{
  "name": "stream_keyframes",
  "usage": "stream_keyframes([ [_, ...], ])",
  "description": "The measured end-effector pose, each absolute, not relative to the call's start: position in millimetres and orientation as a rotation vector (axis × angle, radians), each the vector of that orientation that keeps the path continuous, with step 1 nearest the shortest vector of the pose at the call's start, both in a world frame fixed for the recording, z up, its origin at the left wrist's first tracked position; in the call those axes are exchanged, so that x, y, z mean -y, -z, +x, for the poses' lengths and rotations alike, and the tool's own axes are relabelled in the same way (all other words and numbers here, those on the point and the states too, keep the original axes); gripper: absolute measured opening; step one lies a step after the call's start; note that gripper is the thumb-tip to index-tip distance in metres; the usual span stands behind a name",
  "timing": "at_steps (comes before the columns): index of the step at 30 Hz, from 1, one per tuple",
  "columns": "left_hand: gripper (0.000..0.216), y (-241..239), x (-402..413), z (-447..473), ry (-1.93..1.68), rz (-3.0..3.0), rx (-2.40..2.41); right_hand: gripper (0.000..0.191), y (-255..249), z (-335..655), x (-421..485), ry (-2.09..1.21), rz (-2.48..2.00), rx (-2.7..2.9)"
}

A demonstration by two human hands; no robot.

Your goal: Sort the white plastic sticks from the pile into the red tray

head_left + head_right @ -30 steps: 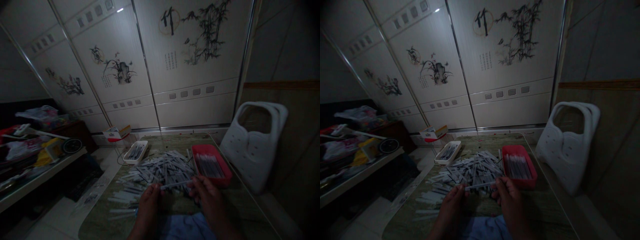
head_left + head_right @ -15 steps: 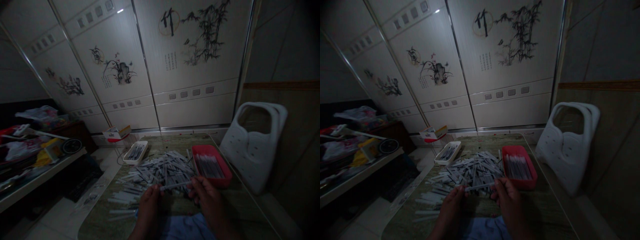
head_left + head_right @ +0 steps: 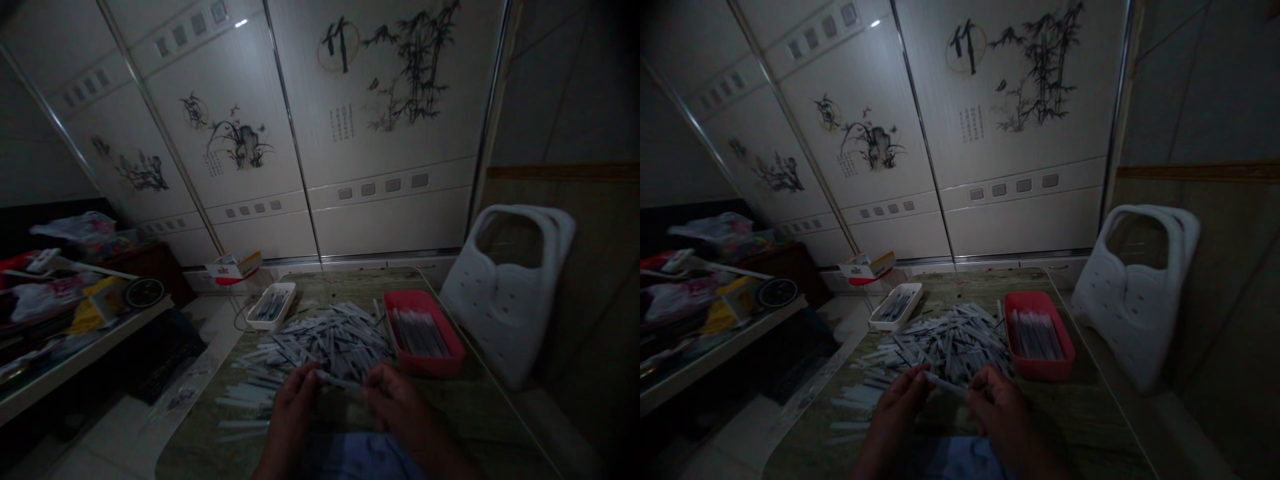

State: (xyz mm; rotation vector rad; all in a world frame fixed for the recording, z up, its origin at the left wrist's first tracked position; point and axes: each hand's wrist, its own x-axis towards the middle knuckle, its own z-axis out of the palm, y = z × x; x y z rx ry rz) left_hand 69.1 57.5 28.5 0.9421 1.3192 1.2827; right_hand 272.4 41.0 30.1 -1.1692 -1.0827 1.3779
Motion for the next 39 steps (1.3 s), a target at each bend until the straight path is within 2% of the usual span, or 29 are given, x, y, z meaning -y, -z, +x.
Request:
stream_keyframes([
  [7,0.053,-39.9,-46.1,76.3,-1.328,0.989,-1.384,0.021,-36.3,266.2,-30.6,-1.507,-1.051,1.270],
  [17,0.056,-33.7,-41.2,88.4,-1.400,0.977,-1.466,0.014,-36.9,253.8,-25.5,-1.334,-1.121,1.298],
  [29,0.058,-45.5,-35.8,104.9,-1.465,0.977,-1.449,0.022,-34.4,249.1,-20.2,-1.150,-1.199,1.430],
  [34,0.053,-41.8,-35.2,105.6,-1.459,1.019,-1.477,0.024,-27.7,248.8,-20.9,-1.153,-1.175,1.417],
  [39,0.059,-45.7,-41.4,109.6,-1.476,0.953,-1.438,0.024,-27.3,245.3,-21.8,-1.142,-1.159,1.336],
])
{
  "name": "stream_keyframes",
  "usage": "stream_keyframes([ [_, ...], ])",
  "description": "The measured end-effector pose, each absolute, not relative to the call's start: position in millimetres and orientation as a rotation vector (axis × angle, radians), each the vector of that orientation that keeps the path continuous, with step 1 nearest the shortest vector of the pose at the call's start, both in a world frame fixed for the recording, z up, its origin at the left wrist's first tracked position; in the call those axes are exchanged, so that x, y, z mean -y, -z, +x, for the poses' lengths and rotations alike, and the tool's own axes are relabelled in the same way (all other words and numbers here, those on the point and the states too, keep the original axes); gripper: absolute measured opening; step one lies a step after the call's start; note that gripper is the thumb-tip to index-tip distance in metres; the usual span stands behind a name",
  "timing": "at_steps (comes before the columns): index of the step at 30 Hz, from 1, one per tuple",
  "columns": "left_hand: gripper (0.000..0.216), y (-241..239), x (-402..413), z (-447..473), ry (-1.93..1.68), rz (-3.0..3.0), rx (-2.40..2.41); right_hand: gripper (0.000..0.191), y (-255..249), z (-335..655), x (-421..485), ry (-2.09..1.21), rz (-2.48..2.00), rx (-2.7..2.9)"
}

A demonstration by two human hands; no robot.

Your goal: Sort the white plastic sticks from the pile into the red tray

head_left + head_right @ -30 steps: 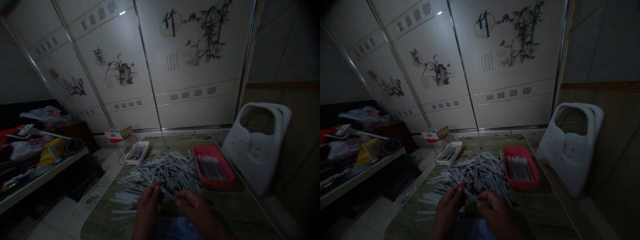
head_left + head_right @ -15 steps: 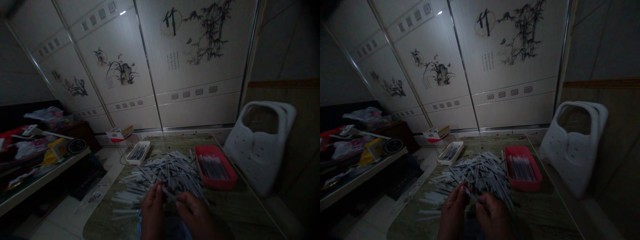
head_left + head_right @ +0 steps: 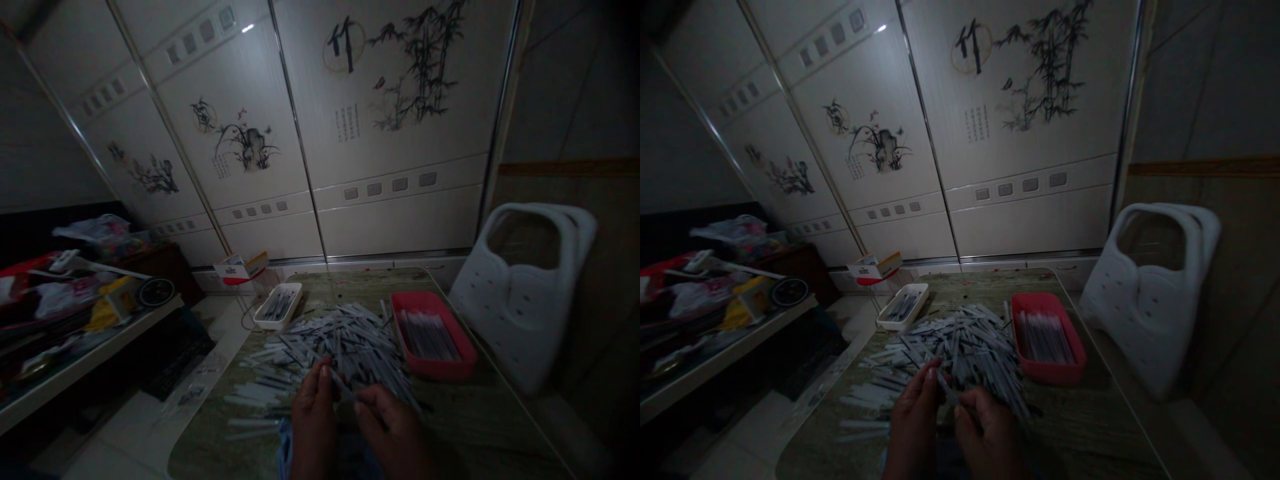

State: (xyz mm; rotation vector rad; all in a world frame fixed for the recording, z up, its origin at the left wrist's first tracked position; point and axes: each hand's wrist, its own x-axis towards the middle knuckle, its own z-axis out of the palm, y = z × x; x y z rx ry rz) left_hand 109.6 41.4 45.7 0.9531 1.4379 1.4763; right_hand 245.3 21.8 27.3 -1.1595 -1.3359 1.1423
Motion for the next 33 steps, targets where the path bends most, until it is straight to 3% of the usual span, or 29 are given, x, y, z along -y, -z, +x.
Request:
stream_keyframes([
  [6,0.079,-61.5,-43.5,119.4,-1.474,0.791,-1.283,0.028,-28.1,248.4,-26.3,-1.105,-1.130,1.274],
  [14,0.045,-43.8,-43.3,143.8,-1.166,0.856,-1.083,0.029,-37.4,267.6,-25.9,-0.963,-1.257,1.282],
  [21,0.028,-74.7,-83.0,167.0,-1.196,1.180,-1.187,0.043,-28.7,286.1,-38.6,-0.779,-1.265,0.979],
  [27,0.028,-89.5,-131.2,218.2,-0.980,1.774,-1.509,0.049,-34.8,322.4,-54.1,-0.579,-1.288,0.632],
  [33,0.022,-87.9,-157.1,261.9,-0.816,2.008,-1.581,0.047,-34.1,340.5,-62.8,-0.524,-1.307,0.543],
])
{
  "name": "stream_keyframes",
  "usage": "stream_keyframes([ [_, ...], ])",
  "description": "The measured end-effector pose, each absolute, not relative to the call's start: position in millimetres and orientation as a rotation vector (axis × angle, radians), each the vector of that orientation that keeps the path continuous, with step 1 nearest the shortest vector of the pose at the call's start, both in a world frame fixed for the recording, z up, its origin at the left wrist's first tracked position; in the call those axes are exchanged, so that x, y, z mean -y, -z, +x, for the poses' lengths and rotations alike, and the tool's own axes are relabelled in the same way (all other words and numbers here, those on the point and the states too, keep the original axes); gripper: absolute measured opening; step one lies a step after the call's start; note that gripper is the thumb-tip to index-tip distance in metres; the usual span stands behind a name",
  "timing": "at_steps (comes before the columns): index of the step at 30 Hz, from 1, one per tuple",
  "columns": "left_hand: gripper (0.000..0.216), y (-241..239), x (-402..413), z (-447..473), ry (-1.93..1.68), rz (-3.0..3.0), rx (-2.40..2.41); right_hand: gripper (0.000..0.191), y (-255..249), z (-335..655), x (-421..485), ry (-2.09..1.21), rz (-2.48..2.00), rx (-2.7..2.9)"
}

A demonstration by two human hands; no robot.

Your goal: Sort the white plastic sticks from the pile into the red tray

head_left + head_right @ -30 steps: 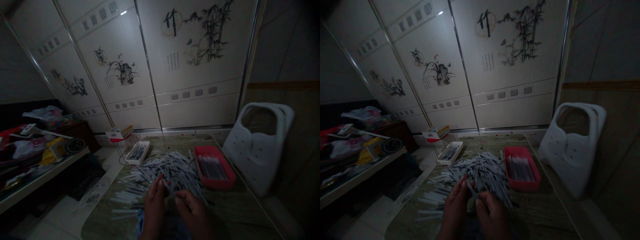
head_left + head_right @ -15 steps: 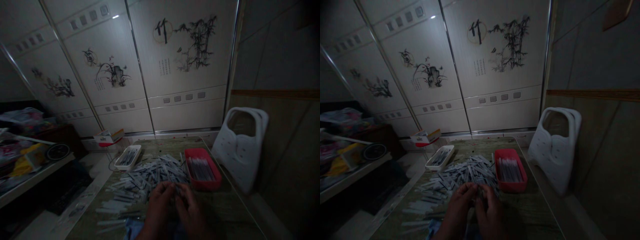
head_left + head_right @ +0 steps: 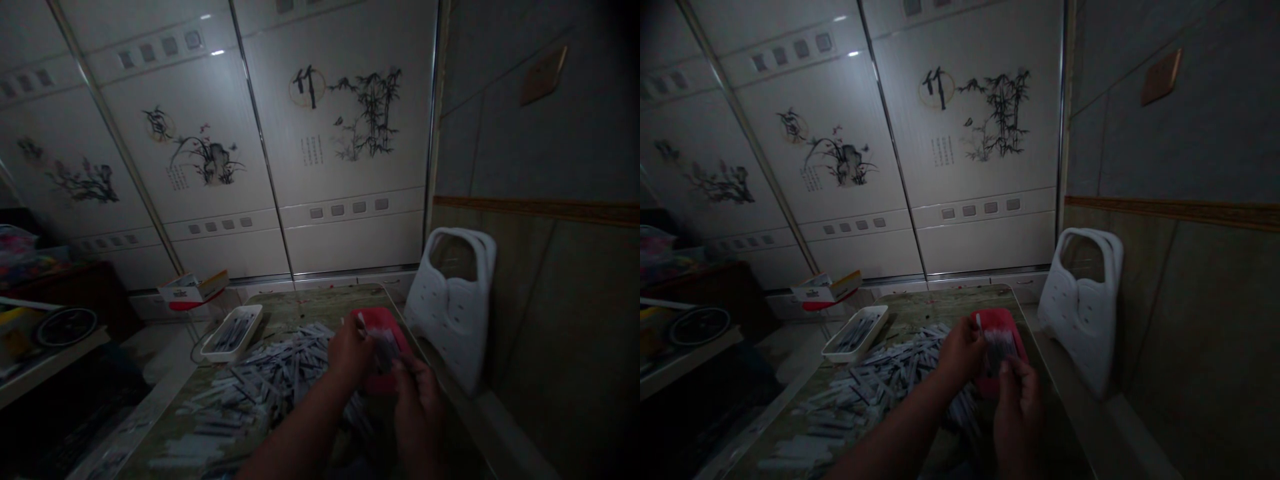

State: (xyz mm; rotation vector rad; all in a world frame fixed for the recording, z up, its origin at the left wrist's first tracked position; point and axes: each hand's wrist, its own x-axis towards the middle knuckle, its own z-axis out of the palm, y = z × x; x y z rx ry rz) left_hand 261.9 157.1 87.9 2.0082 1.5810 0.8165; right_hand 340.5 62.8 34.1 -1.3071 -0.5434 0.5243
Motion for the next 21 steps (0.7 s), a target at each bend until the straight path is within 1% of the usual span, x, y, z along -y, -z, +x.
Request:
stream_keyframes([
  [6,0.023,-85.5,-162.1,281.2,-0.588,2.222,-1.680,0.047,-36.7,342.7,-61.9,-0.567,-1.274,0.537],
  [9,0.024,-84.1,-161.1,285.1,-0.532,2.282,-1.699,0.047,-37.0,343.3,-60.6,-0.566,-1.272,0.545],
  [15,0.018,-88.2,-156.3,274.5,-0.600,2.322,-1.667,0.048,-33.4,343.3,-62.8,-0.582,-1.242,0.528],
  [20,0.019,-88.0,-140.1,237.5,-0.713,2.249,-1.668,0.048,-35.8,341.5,-62.5,-0.578,-1.233,0.521],
  [21,0.017,-85.7,-134.0,227.6,-0.785,2.197,-1.644,0.048,-36.3,340.2,-61.4,-0.584,-1.241,0.529],
])
